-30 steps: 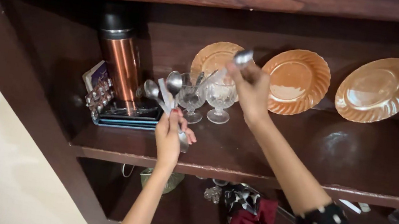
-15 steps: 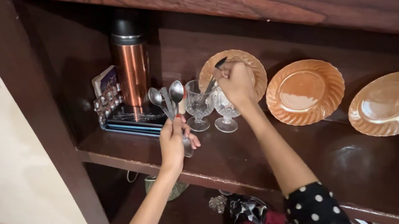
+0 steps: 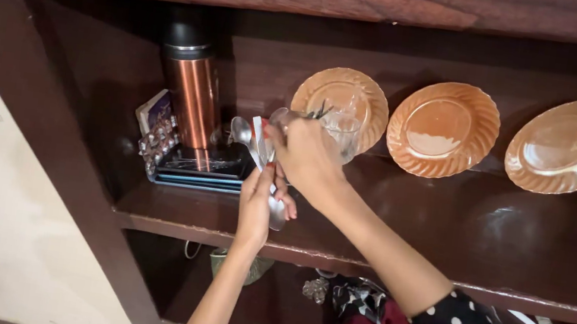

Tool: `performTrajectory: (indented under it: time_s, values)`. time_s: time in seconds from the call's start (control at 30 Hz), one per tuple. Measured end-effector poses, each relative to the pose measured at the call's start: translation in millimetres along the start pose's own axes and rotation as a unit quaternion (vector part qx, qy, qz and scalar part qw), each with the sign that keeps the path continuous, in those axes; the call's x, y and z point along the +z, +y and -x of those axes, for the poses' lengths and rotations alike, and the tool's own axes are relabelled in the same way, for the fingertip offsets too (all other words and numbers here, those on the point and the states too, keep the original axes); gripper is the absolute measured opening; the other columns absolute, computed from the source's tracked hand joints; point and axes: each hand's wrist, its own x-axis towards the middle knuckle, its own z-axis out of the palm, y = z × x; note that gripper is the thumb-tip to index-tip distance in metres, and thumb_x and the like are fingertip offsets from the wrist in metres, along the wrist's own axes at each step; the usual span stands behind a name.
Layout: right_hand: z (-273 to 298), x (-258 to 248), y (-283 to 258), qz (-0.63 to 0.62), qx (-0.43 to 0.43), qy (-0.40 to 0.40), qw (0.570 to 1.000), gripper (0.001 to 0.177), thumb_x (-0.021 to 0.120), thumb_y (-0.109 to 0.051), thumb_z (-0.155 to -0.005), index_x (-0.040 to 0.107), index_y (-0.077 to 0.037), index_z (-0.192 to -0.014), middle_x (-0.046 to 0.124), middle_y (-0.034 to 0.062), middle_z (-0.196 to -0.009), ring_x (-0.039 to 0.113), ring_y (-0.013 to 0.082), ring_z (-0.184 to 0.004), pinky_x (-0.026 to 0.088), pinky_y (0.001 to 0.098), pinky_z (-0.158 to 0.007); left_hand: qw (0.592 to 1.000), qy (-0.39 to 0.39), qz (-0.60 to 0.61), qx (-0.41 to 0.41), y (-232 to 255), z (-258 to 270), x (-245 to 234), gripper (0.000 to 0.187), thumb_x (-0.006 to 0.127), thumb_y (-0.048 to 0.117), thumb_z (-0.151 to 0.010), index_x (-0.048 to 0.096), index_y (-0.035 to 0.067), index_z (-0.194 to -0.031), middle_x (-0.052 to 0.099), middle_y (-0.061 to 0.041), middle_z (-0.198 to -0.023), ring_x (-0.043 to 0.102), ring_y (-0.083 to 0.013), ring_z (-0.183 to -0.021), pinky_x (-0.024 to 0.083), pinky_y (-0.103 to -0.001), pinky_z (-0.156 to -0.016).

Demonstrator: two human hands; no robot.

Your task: Organizing household items and wiping down a wooden storage shelf.

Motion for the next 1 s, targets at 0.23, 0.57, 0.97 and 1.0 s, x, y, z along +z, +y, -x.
performTrajectory:
  time_s: [0.23,0.57,0.97,1.0]
  values:
    - [-35,14,38,0.049,0.01,0.11,0.993,0.037,0.075,-0.022,-0.091,0.063,0.007,-0.109,0.071,0.024,-0.076,0.072,0.0386,-0.072,0.057,0.0468,-0.063,1.0,-0.007,0.003,-0.026,5,4,0,0.033,0.038,0.032,-0.11,0.052,0.002,-0.105,0.041,-0.001,-0.062,0.058,-0.0201,-0.044,0.042,-0.029,-0.04]
    - [-73,-35,66,-0.101,-0.03,0.284,0.953,0.014,0.073,-0.013,-0.096,0.076,0.0,-0.097,0.076,0.0163,-0.08,0.073,0.0228,-0.065,0.051,0.0371,-0.057,0.996,0.074,0.046,0.018,-7,-7,-9,0.033,0.035,0.029,-0.109,0.052,0.001,-0.101,0.041,-0.003,-0.062,0.053,-0.0202,-0.041,0.042,-0.03,-0.039]
    - [-69,-16,59,0.005,-0.178,0.228,0.957,0.02,0.078,-0.016,-0.09,0.076,0.002,-0.098,0.072,0.0227,-0.097,0.072,0.036,-0.077,0.056,0.0459,-0.069,0.999,0.046,0.014,-0.006,-2,-5,-7,0.034,0.035,0.031,-0.11,0.05,0.003,-0.099,0.039,-0.001,-0.062,0.054,-0.0195,-0.041,0.041,-0.029,-0.039]
    - [-63,-22,49,0.013,-0.192,0.253,0.948,0.025,0.078,-0.018,-0.09,0.075,0.004,-0.102,0.069,0.0258,-0.107,0.072,0.0367,-0.077,0.056,0.0465,-0.07,0.999,0.037,0.002,-0.012,-2,-4,-5,0.035,0.034,0.031,-0.11,0.051,0.003,-0.099,0.039,-0.001,-0.062,0.055,-0.0196,-0.041,0.041,-0.029,-0.038]
